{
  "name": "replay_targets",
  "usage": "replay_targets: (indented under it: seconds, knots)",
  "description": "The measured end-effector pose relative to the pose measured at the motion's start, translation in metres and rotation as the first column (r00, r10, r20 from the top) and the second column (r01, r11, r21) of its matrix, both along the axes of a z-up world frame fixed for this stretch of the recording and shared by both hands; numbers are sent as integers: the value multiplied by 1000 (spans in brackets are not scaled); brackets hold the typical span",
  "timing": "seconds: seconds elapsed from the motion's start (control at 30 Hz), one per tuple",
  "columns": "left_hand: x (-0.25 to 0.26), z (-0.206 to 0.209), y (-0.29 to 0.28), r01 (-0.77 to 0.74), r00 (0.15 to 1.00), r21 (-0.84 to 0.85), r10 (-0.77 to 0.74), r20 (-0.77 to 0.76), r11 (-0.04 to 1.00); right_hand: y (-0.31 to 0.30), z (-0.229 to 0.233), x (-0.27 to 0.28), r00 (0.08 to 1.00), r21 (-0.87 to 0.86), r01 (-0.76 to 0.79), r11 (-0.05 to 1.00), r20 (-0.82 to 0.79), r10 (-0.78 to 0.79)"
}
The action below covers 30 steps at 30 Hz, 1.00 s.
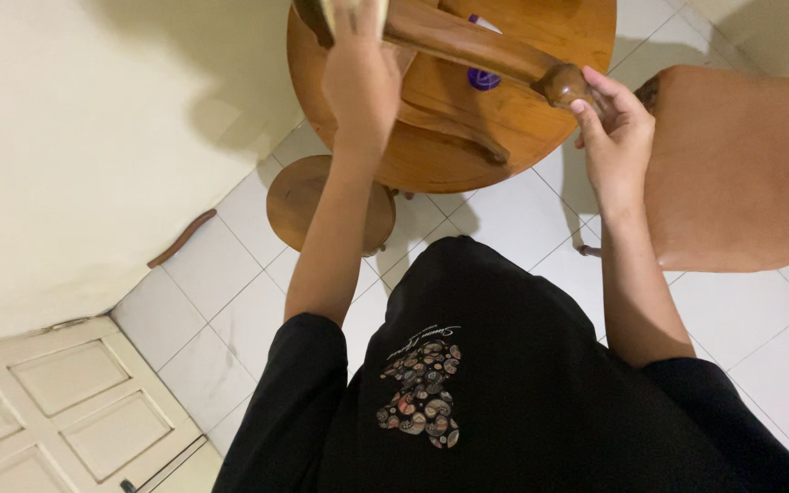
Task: The person wipes a wooden chair with a cloth, then sprays a cleaning solution onto the cloth and continues wiping the chair's legs and underside. The chair is placed upside down on a round wooden table during the process.
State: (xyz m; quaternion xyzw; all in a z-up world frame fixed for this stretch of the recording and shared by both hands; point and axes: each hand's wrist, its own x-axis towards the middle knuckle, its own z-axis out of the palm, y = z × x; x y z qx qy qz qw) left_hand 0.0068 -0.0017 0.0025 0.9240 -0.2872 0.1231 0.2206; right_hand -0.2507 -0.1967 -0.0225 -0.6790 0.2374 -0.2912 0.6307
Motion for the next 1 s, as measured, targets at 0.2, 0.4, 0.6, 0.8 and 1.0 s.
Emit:
replay_targets:
  seconds: [0.2,0.4,0.6,0.8,1.0]
  knots:
    - [-63,2,-32,111,965,114,-135,227,987,2,3,2,1000,-14,15,1000,-6,-15]
    - [-145,-3,-55,388,909,35,-377,-179,921,1,-1,1,1000,1,25,1000,-9,-25]
    - [-106,-7,-30,496,817,-106,-505,-277,862,0,-4,-2,1000,10,11,1000,24,-11]
    - [-44,7,13,300,954,-335,-289,83,893,2,0,0,1000,5,7,1000,25,-7]
    - [-24,16,20,192,975,-370,-136,173,909,2,6,1,1000,-25,4,1000,-9,-5]
